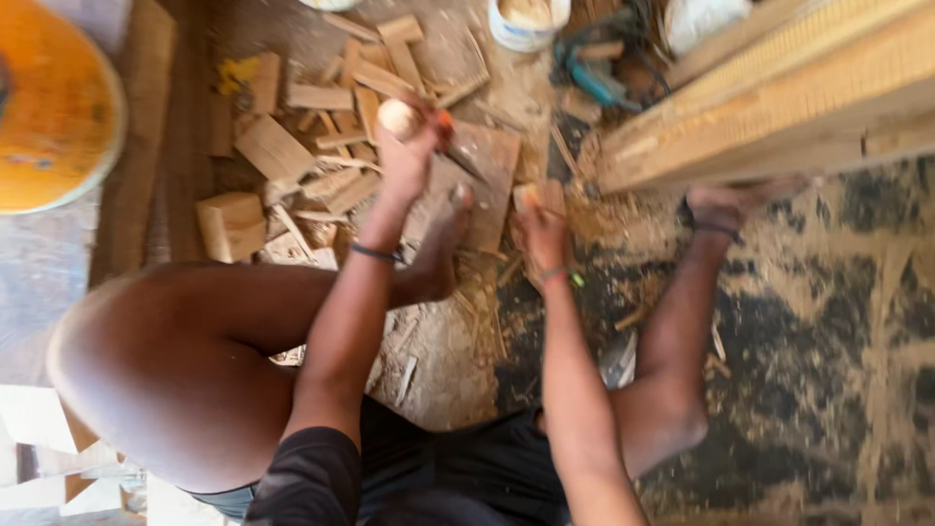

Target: The person sits on the floor and carves a small piece of wood using a chisel and a wooden mallet. They repeatedly strike the chisel to shape the wood, occasionally adjusting its position and clearing away wood shavings.

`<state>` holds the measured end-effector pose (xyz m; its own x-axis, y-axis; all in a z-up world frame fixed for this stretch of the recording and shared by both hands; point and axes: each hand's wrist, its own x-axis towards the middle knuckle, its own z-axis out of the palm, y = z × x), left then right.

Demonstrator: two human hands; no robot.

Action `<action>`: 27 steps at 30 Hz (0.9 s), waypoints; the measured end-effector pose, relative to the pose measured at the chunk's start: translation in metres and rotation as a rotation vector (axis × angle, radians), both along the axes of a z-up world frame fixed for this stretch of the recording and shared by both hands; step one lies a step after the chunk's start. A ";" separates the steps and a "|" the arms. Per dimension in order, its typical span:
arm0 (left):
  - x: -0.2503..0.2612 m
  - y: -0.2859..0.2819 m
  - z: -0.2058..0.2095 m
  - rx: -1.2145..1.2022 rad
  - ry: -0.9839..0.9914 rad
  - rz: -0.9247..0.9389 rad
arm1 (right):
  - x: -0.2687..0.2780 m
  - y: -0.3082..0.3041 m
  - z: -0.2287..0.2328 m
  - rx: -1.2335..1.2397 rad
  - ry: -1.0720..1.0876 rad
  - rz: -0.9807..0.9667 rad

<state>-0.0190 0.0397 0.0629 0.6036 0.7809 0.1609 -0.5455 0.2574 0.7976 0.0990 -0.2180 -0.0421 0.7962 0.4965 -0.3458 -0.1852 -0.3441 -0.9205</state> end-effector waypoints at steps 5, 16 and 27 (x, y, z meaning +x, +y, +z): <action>-0.021 -0.002 0.070 0.108 -0.052 -0.008 | -0.039 0.099 -0.049 -0.149 0.266 0.048; -0.029 -0.011 0.098 0.277 0.103 -0.072 | 0.015 0.112 -0.001 0.399 0.438 -0.075; -0.034 -0.028 0.100 0.313 0.122 -0.136 | -0.033 -0.001 0.128 0.492 -0.112 -0.261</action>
